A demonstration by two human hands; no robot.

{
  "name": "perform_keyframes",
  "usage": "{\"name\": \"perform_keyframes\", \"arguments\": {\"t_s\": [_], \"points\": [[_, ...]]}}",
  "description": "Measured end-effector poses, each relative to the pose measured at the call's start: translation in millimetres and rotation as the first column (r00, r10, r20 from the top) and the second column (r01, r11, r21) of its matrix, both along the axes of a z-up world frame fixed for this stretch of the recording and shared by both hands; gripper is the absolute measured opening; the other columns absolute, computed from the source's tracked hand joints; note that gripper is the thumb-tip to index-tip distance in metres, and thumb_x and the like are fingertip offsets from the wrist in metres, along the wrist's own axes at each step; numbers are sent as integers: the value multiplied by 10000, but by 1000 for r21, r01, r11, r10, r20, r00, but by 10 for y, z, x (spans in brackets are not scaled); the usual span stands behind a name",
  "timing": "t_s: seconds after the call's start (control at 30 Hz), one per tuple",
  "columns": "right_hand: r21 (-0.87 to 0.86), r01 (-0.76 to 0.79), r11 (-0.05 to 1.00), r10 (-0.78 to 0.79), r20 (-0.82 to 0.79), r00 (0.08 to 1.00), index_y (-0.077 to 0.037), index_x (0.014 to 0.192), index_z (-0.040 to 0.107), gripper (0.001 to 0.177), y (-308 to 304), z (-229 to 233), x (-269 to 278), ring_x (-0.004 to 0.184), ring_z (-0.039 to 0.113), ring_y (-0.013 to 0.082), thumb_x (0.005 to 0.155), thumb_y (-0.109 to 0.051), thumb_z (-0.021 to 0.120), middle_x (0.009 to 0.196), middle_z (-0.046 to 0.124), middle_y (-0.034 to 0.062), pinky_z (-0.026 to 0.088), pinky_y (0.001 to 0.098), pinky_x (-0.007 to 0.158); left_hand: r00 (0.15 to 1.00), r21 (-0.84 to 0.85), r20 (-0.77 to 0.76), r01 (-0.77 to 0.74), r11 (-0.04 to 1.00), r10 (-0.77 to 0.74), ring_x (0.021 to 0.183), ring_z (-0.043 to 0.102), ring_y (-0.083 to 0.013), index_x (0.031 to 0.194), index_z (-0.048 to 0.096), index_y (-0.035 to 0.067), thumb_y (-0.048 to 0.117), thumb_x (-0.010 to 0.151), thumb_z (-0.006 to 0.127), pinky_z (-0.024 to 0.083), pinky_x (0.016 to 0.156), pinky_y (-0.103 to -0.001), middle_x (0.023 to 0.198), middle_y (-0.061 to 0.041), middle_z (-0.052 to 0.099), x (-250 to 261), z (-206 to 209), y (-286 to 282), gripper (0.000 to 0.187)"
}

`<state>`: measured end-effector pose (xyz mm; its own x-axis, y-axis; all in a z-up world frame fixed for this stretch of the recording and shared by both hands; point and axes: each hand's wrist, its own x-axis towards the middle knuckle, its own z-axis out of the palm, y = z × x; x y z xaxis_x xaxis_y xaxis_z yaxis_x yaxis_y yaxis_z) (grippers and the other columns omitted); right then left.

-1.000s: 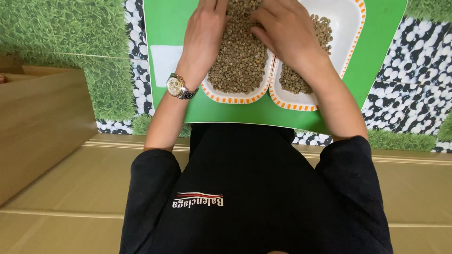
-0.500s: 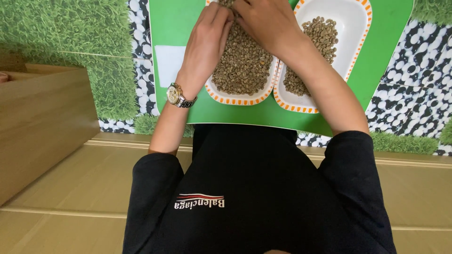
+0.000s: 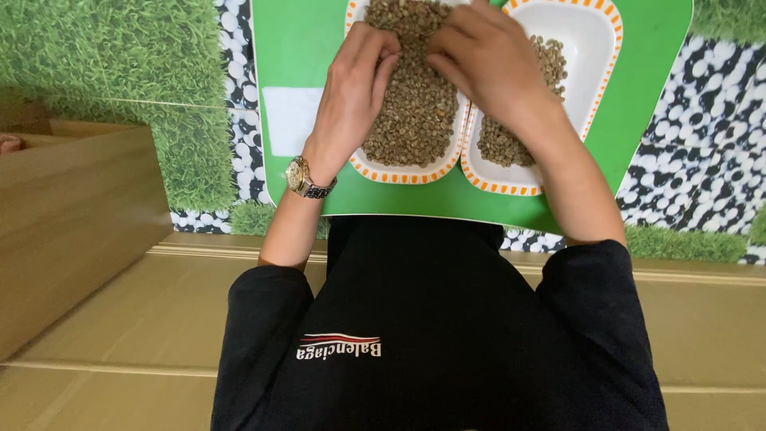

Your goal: The person is manually sorting through green coffee beans, picking out specific beans and moving them between two trays on a small table.

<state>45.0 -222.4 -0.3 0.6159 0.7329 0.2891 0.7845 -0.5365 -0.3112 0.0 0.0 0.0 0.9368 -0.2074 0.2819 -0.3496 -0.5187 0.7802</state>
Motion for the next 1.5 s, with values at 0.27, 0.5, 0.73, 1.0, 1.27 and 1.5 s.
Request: {"name": "perform_keyframes", "arguments": {"t_s": [0.27, 0.5, 0.73, 1.0, 1.27, 1.5], "points": [[156, 393, 906, -379, -111, 919, 42, 964, 751, 183, -920, -119, -450, 884, 557, 262, 948, 38, 933, 956, 669, 133, 481, 361, 837, 979, 30, 17, 203, 979, -203, 881, 581, -255, 1061, 608, -13, -28, 985, 581, 509, 850, -375, 1017, -105, 527, 24, 30, -602, 83], [200, 493, 847, -477, -123, 870, 69, 974, 740, 193, -1219, -198, -603, 882, 524, 277, 926, 55, 927, 954, 627, 141, 464, 376, 819, 937, 210, 28, 336, 918, -349, 847, 516, -276, 1187, 508, 16, -65, 863, 584, 480, 760, -422, 996, -127, 441, 212, -82, -1181, 343], [169, 552, 817, -562, 10, 827, 20, 971, 761, 177, -1392, -358, -663, 826, 532, 211, 926, 46, 930, 905, 661, 98, 470, 304, 756, 957, 274, -33, 286, 918, -288, 854, 607, -287, 1133, 532, -30, 24, 911, 575, 508, 743, -441, 1041, -167, 591, 454, -593, -1585, 233], [180, 561, 808, -568, -13, 823, 44, 998, 765, 122, -1405, -262, -706, 849, 551, 225, 968, 53, 883, 927, 667, 111, 470, 328, 775, 918, 260, -39, 391, 883, -395, 740, 608, -331, 1171, 524, -40, -68, 852, 553, 465, 668, -482, 977, -191, 644, 497, -308, -1564, 321], [99, 505, 857, -506, -19, 862, 25, 984, 767, 153, -1270, -179, -621, 890, 529, 244, 966, 15, 918, 978, 661, 110, 473, 346, 819, 941, 99, -69, 336, 936, -331, 870, 593, -324, 1042, 535, 15, 102, 1001, 501, 468, 738, -437, 1061, -137, 566, 392, 9, -985, 102], [42, 346, 937, -345, -18, 938, 12, 1069, 786, 220, -821, 58, -390, 921, 581, 234, 956, -44, 966, 1036, 694, 107, 498, 335, 872, 998, 242, 0, 57, 969, -59, 832, 621, -261, 974, 634, -19, -17, 928, 703, 534, 774, -369, 998, -133, 612, 243, -16, -42, 83]]}}
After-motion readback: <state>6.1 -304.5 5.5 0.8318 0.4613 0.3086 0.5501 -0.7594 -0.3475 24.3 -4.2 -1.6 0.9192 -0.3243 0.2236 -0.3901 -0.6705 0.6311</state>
